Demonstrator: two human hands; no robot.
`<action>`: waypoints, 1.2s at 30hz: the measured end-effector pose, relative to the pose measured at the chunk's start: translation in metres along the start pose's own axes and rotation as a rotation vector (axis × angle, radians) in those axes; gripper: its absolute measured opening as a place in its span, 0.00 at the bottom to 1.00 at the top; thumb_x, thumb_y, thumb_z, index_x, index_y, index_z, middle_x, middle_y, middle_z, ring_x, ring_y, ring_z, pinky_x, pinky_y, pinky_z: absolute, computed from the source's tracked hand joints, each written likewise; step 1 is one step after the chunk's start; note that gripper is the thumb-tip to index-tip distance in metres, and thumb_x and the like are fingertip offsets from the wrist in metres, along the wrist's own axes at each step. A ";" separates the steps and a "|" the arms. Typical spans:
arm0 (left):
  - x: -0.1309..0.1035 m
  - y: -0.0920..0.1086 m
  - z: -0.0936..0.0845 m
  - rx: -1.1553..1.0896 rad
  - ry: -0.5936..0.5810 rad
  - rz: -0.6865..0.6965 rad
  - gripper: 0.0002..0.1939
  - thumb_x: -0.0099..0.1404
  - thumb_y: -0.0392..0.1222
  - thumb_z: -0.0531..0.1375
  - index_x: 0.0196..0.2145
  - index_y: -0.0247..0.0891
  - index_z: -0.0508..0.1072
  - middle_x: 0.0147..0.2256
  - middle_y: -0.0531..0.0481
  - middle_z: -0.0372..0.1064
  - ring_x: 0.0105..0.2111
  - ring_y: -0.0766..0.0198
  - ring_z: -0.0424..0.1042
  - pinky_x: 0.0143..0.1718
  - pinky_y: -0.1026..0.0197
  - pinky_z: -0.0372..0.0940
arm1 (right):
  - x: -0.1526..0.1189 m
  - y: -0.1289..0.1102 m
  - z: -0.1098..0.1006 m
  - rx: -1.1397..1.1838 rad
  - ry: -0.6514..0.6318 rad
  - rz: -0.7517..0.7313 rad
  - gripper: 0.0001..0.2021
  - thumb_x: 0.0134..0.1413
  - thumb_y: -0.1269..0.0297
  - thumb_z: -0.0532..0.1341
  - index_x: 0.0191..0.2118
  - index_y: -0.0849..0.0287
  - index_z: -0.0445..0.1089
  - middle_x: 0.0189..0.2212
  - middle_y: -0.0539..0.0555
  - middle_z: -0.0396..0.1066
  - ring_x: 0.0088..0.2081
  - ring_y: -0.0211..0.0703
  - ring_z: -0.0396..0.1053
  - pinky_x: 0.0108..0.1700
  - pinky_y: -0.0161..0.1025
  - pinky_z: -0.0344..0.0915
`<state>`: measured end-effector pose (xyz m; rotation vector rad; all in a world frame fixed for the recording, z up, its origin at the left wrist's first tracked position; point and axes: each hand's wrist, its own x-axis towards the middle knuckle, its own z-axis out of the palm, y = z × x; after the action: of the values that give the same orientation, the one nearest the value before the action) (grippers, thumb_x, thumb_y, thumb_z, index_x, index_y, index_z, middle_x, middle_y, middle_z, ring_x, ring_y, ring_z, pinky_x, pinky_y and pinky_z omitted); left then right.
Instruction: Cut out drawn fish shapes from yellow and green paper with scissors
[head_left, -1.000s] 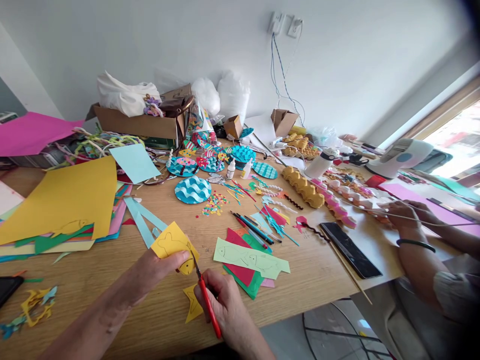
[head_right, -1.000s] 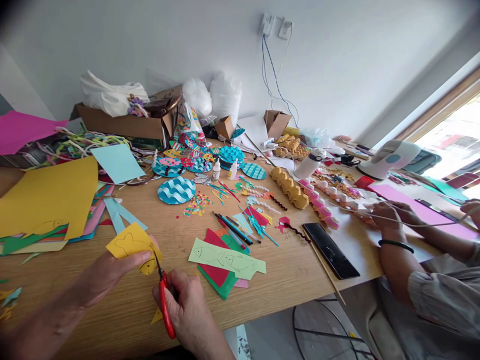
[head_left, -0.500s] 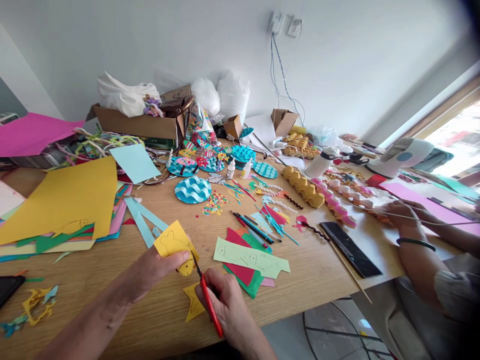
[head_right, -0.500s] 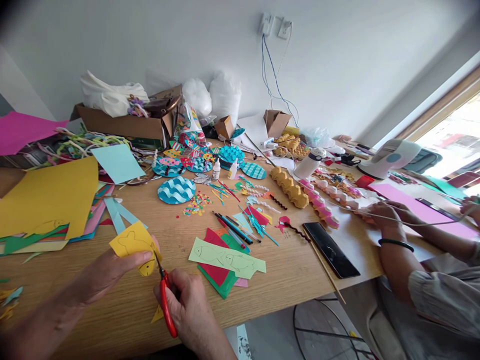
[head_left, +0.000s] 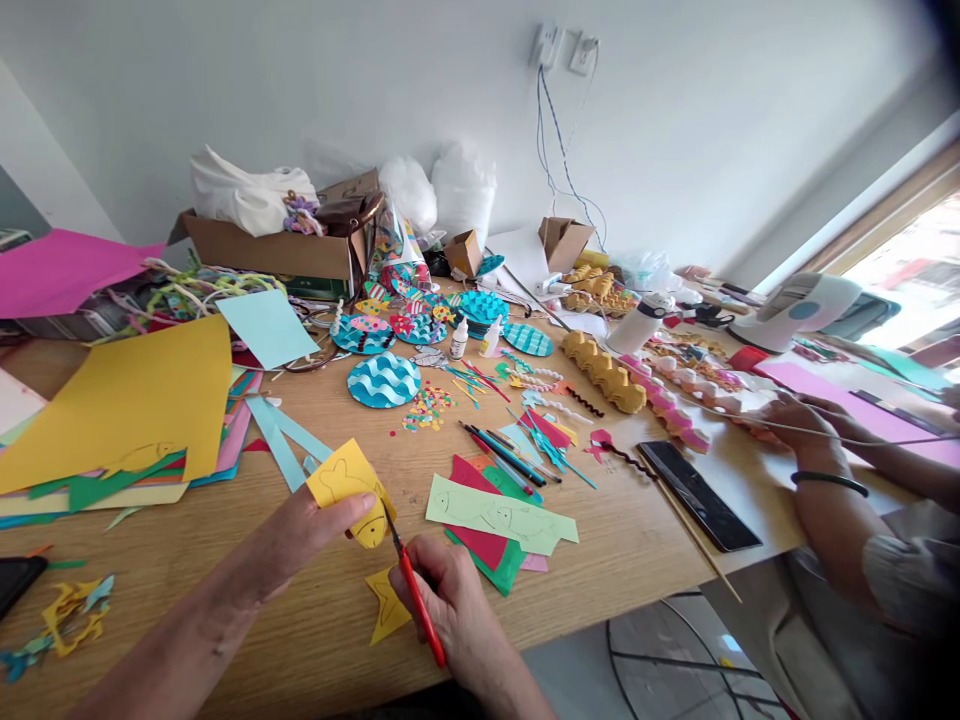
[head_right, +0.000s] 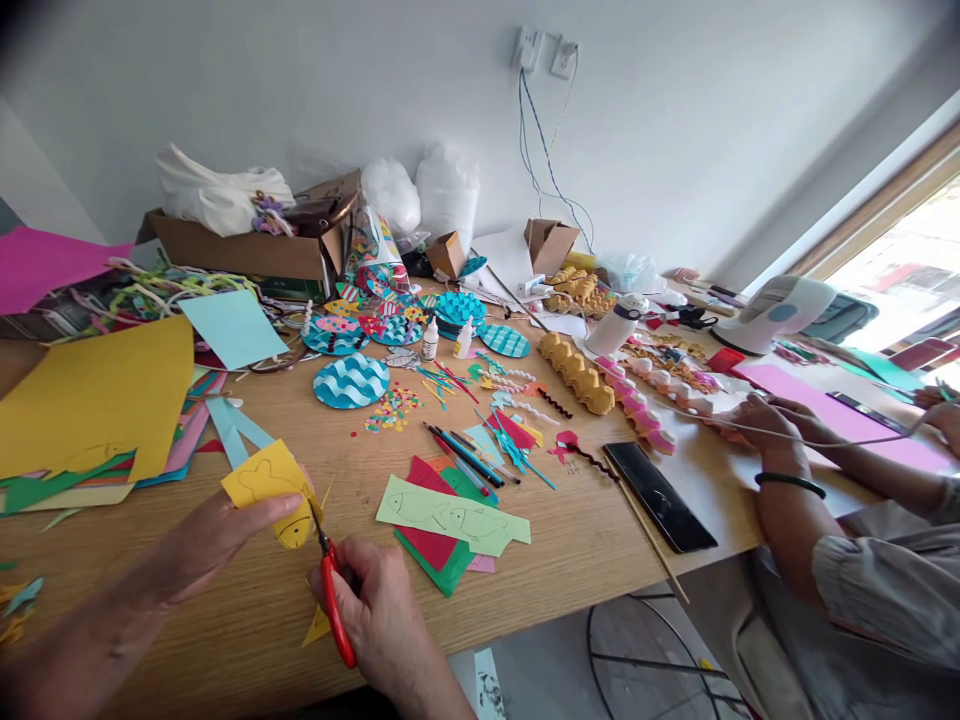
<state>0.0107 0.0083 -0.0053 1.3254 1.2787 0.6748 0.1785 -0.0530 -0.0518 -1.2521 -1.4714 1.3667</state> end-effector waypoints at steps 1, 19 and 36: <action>0.000 0.000 0.001 0.004 0.012 -0.006 0.09 0.53 0.49 0.58 0.27 0.42 0.70 0.28 0.52 0.70 0.35 0.55 0.68 0.39 0.56 0.64 | 0.000 0.001 0.001 0.035 -0.011 0.018 0.20 0.57 0.55 0.59 0.21 0.57 0.54 0.16 0.43 0.50 0.20 0.31 0.48 0.20 0.31 0.44; -0.002 -0.009 0.020 -0.208 0.022 0.005 0.12 0.57 0.48 0.56 0.22 0.39 0.64 0.20 0.58 0.59 0.21 0.68 0.56 0.20 0.64 0.54 | 0.005 0.002 0.013 0.431 -0.074 0.116 0.29 0.46 0.32 0.58 0.24 0.58 0.61 0.10 0.42 0.56 0.12 0.29 0.48 0.17 0.29 0.48; -0.001 -0.012 0.029 -0.270 0.075 -0.006 0.12 0.54 0.49 0.59 0.21 0.39 0.65 0.20 0.58 0.61 0.22 0.67 0.58 0.21 0.64 0.56 | 0.006 0.004 0.020 0.425 0.015 0.061 0.24 0.54 0.41 0.58 0.26 0.60 0.64 0.12 0.42 0.55 0.13 0.29 0.51 0.15 0.27 0.50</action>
<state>0.0343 -0.0041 -0.0222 1.0828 1.2033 0.8676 0.1590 -0.0524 -0.0591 -1.0340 -1.0629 1.6039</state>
